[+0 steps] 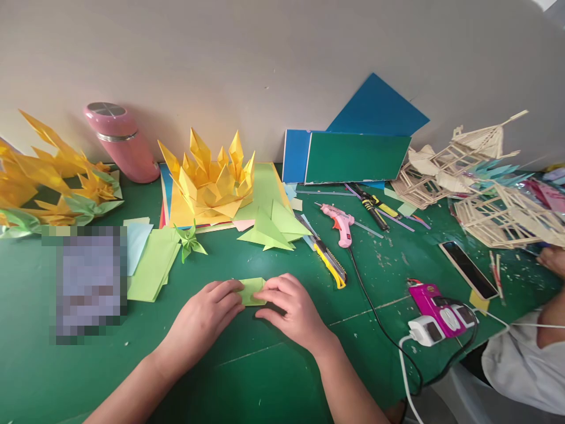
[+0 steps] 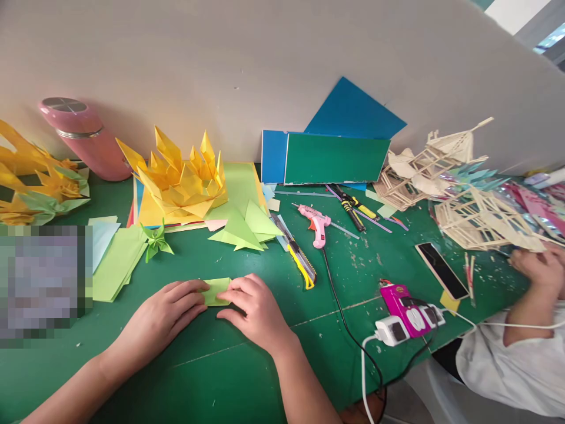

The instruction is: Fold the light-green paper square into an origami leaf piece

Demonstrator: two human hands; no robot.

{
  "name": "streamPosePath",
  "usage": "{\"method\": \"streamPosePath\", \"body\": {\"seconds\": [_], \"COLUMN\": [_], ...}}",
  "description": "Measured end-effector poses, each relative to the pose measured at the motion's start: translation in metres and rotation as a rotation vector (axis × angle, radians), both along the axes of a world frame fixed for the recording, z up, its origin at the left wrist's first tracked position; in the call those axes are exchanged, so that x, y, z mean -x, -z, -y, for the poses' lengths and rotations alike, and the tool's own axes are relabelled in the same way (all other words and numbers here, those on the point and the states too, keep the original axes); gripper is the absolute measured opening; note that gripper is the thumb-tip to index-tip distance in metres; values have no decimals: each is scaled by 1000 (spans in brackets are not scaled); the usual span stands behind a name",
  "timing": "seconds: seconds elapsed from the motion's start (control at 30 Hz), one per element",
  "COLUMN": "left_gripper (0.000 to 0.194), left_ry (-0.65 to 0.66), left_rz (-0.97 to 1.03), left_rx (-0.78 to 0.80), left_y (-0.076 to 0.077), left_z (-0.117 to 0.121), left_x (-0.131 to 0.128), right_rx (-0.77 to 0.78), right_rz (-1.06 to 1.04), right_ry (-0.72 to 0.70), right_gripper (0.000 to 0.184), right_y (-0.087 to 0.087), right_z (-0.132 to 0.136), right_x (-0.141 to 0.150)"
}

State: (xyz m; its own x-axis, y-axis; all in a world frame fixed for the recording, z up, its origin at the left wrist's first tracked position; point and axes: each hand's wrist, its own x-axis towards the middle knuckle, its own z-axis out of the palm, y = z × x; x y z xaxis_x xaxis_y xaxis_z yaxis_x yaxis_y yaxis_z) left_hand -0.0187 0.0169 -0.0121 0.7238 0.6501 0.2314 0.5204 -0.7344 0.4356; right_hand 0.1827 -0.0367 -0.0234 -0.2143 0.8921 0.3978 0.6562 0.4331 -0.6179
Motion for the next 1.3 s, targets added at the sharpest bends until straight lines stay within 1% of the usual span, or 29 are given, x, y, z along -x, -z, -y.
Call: {"method": "streamPosePath", "body": {"seconds": [0.07,0.17,0.37,0.57,0.73,0.93,1.07,1.23,1.3], "left_gripper": [35,37,28,33,33,34,34,32,28], "left_ry": [9,17,29,49,13,-95,-102,-40,-54], "left_rz": [-25,-16,22,19,-33,-3,-26,-34,-15], "left_rx": [-12,-12,22,6,-9,22,1,-12,-4], "left_y": [-2,-2,1,-4,-3,1,-1,-4,-3], "left_z": [0,0,-1,-2,0,2,1,-1,-1], "left_x": [-1,-1,3,0,-4,-4,-6,-7,-6], "right_rx": [41,82,107,147,196,224,224,236,246], "right_rz": [27,21,18,27,22,15,-17,12,24], "right_ry": [-15,5,-31,-55,-5,63,85,96,105], "right_gripper": [13,17,20,18,20,16,12,16,16], "right_y": [1,1,-3,0,-5,-7,-6,-6,-7], "right_z": [0,-1,0,0,-1,-2,-2,-4,-5], "right_x": [3,4,2,0,4,8,7,6,7]}}
